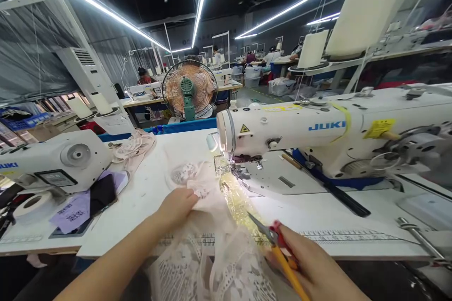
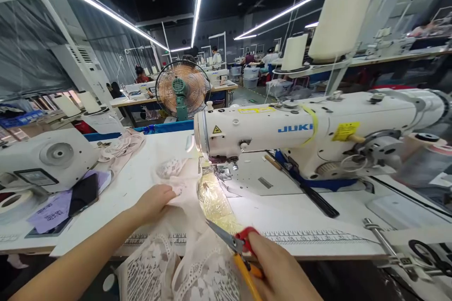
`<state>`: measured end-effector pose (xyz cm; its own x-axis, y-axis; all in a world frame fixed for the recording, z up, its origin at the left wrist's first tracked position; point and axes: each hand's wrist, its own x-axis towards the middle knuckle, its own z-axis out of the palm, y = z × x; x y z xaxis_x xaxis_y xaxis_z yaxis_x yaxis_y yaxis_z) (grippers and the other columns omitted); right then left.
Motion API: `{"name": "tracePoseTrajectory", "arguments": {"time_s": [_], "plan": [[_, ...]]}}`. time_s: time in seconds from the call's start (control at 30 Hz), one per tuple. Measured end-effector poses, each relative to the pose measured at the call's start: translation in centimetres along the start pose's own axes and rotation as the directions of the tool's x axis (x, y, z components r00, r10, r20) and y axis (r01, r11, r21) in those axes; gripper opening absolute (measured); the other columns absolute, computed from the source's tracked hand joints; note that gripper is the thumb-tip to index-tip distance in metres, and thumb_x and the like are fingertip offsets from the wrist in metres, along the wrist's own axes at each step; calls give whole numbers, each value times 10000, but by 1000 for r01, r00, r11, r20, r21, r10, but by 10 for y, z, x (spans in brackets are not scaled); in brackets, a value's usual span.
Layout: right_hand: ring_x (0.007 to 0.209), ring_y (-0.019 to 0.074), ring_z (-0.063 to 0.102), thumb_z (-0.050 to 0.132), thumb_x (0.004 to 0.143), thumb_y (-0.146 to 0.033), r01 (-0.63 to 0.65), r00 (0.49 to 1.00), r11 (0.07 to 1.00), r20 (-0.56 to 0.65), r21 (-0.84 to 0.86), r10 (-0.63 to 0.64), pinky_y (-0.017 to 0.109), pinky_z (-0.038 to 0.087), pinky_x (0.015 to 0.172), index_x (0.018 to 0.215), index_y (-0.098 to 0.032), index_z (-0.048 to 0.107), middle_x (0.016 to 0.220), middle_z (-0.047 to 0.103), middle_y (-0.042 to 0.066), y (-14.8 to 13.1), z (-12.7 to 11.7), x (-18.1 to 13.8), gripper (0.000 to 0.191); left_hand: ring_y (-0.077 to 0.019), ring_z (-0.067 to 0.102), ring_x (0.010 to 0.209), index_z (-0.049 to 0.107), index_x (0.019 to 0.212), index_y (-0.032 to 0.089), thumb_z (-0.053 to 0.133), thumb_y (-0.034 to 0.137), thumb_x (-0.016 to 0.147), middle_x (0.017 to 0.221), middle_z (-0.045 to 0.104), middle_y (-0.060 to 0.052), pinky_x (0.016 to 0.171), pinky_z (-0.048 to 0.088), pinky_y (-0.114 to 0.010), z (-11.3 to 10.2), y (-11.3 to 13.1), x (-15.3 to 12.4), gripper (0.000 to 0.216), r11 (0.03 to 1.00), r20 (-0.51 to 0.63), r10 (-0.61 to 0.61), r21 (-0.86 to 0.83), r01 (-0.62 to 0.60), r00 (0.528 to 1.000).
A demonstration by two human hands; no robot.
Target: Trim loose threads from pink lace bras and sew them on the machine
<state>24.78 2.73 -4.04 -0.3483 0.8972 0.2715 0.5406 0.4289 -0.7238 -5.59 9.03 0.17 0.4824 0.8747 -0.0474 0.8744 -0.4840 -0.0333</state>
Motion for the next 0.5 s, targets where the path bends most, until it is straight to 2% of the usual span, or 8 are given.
{"name": "tracePoseTrajectory", "arguments": {"time_s": [0.07,0.13,0.23,0.37,0.5], "plan": [[597,173,540,456,845,-435,-32,998,988,62,150,23,283,472,560,846,-235,492,675,561,9,-18,9,18,204,-220,521,739,539,763,176,447,97,735,797,589,-71,645,417,-334,-3,22,-22,124,999,-16,23,37,-23,1000],[627,162,531,435,857,-448,-84,986,947,165,310,33,283,468,600,844,-229,473,703,544,4,-33,17,29,222,-209,502,656,530,766,179,457,111,722,748,575,-68,571,403,-324,-7,47,-43,109,988,-109,117,117,-105,987],[600,137,480,421,851,-517,-173,959,832,283,527,20,262,441,576,749,-218,432,682,491,-12,-51,27,31,316,-191,457,558,520,767,169,439,143,755,664,539,-53,470,353,-312,-12,75,-63,85,957,-262,259,199,-210,930],[624,154,453,557,738,-577,-198,953,733,302,650,-11,279,422,570,746,-205,480,700,483,-1,-55,28,24,380,-178,443,531,517,836,144,390,126,786,631,513,-36,438,329,-312,-7,84,-70,137,949,-348,290,226,-220,892],[572,126,374,605,755,-467,-305,938,728,327,614,117,256,372,530,704,-209,457,629,402,-38,-46,30,21,302,-175,448,521,527,891,125,391,141,801,631,517,-32,431,350,-307,5,81,-68,164,949,-333,308,168,-265,891]]}}
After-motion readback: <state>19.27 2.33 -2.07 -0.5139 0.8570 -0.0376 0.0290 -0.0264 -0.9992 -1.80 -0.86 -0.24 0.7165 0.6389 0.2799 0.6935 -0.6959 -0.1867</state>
